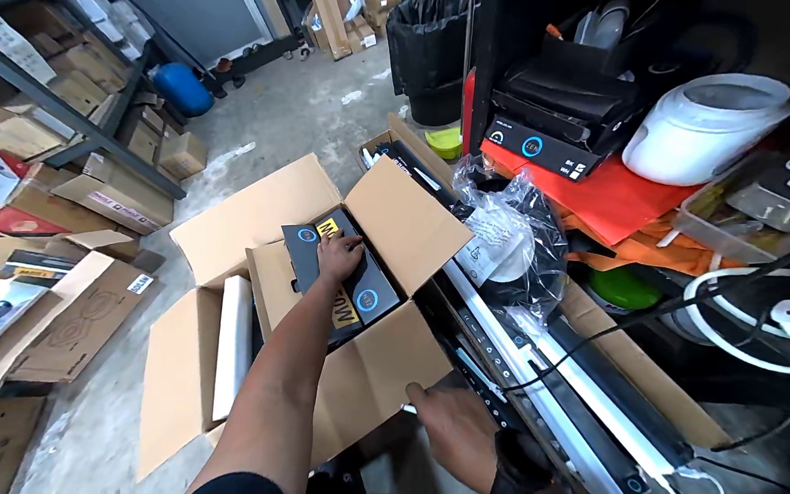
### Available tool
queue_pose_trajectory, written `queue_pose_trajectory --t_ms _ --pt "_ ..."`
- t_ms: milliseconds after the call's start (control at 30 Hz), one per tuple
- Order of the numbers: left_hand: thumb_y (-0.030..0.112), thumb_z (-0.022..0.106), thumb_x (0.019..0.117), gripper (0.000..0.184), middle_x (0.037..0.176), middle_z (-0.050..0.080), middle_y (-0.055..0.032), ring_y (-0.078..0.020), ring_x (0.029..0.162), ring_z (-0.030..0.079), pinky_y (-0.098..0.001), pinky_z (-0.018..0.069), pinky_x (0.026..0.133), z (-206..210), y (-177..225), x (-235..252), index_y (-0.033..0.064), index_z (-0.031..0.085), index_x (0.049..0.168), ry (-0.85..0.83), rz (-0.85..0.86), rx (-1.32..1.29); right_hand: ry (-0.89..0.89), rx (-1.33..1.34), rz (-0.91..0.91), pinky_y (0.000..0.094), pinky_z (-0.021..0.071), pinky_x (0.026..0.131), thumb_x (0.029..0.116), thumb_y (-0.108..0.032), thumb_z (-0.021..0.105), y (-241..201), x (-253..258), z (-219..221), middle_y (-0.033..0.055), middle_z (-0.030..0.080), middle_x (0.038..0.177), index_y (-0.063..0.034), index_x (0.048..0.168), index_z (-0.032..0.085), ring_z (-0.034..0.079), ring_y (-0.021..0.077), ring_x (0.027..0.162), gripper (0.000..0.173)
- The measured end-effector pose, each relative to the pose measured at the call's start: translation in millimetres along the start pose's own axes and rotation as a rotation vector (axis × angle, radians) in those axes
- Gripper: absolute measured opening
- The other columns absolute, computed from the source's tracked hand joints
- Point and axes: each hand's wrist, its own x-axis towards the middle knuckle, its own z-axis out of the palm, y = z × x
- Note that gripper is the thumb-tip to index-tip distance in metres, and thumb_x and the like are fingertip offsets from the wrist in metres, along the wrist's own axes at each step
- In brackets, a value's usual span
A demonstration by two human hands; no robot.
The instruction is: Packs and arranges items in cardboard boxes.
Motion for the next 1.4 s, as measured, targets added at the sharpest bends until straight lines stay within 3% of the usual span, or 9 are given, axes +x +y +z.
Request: queue_pose_trajectory --t_ms 167,267,400,533,633,700,833,1100,1400 --pt "0.060 0.061 0.0933 0.046 0.147 0.056 -0.0124 -0.0412 0.147 0.035 -0.0675 0.0250 0.117 0.8 0.6 0.4 0.0246 0.073 0.120 0.060 0.020 0.086 0.068 0.019 -0.015 0.0565 0.0550 0.074 0.0972 -0.005 0.055 -1.2 0.8 0.1 0.0201 0.070 0.099 -0.0087 0.134 0.056 0.070 0.0409 0.092 0.037" --pt "0.062 0.060 0.0930 0.053 0.150 0.052 -0.0106 -0.0341 0.148 0.035 -0.0687 0.0180 0.119 8.1 -8.0 -2.2 0.0205 0.069 0.124 0.087 0.054 0.066 0.083 0.008 -0.033 0.0549 0.0555 0.073 0.0977 -0.006 0.054 -1.2 4.5 0.0 0.0191 0.070 0.100 -0.0088 0.133 0.056 0.070 0.0395 0.092 0.036" --pt "0.074 0.065 0.0790 0.072 0.155 0.047 -0.0078 -0.0336 0.153 0.026 -0.0700 0.0087 0.120 2.5 9.2 -12.2 0.0197 0.066 0.126 0.039 -0.052 0.114 0.071 0.006 -0.048 0.0548 0.0551 0.074 0.0980 -0.005 0.052 -0.4 6.9 -4.2 0.0200 0.069 0.100 -0.0085 0.135 0.054 0.070 0.0400 0.093 0.038" --pt "0.064 0.075 0.0752 0.074 0.159 0.041 -0.0097 -0.0392 0.155 0.016 -0.0734 0.0060 0.118 -5.2 39.7 -20.2 0.0193 0.062 0.133 -0.046 -0.219 0.063 0.075 -0.002 -0.066 0.0551 0.0553 0.075 0.0984 -0.005 0.053 -5.0 10.5 -8.6 0.0198 0.069 0.103 -0.0094 0.139 0.052 0.070 0.0398 0.095 0.041" --pt "0.054 0.074 0.0787 0.074 0.165 0.026 -0.0196 -0.0452 0.155 0.010 -0.0743 0.0067 0.118 -2.5 59.6 -25.1 0.0174 0.056 0.141 -0.048 -0.356 -0.040 0.099 -0.006 -0.076 0.0552 0.0556 0.076 0.0986 -0.006 0.053 -10.3 11.3 -7.9 0.0195 0.070 0.104 -0.0109 0.142 0.052 0.070 0.0393 0.096 0.044" --pt "0.053 0.074 0.0782 0.073 0.167 0.017 -0.0240 -0.0473 0.154 0.008 -0.0733 0.0092 0.118 5.0 70.1 -23.8 0.0185 0.055 0.140 0.004 -0.441 -0.074 0.104 -0.005 -0.074 0.0550 0.0557 0.076 0.0987 -0.006 0.053 -11.6 9.3 -8.2 0.0194 0.070 0.105 -0.0116 0.144 0.051 0.070 0.0391 0.095 0.045" --pt "0.053 0.073 0.0791 0.071 0.167 0.014 -0.0247 -0.0471 0.154 0.008 -0.0695 0.0123 0.119 11.8 71.3 -22.5 0.0213 0.055 0.140 0.044 -0.501 -0.109 0.120 0.002 -0.055 0.0553 0.0555 0.076 0.0981 -0.006 0.054 -7.0 0.7 -10.4 0.0199 0.070 0.104 -0.0120 0.145 0.050 0.070 0.0397 0.095 0.047" --pt "0.045 0.067 0.0828 0.065 0.167 0.018 -0.0236 -0.0455 0.155 0.007 -0.0706 0.0086 0.119 22.6 79.5 -35.0 0.0163 0.056 0.140 0.165 -0.463 -0.060 0.171 0.044 -0.031 0.0564 0.0553 0.079 0.0984 -0.008 0.054 -0.7 -12.7 -15.5 0.0198 0.070 0.107 -0.0132 0.148 0.048 0.070 0.0400 0.099 0.050" --pt "0.038 0.072 0.0841 0.064 0.159 0.037 -0.0212 -0.0463 0.153 0.017 -0.0765 0.0138 0.115 2.8 70.6 -26.6 0.0163 0.054 0.142 -0.038 -0.309 0.058 0.217 0.068 -0.026 0.0536 0.0556 0.079 0.0979 -0.007 0.054 7.3 -23.8 -16.1 0.0187 0.070 0.107 -0.0143 0.150 0.046 0.070 0.0383 0.099 0.054"
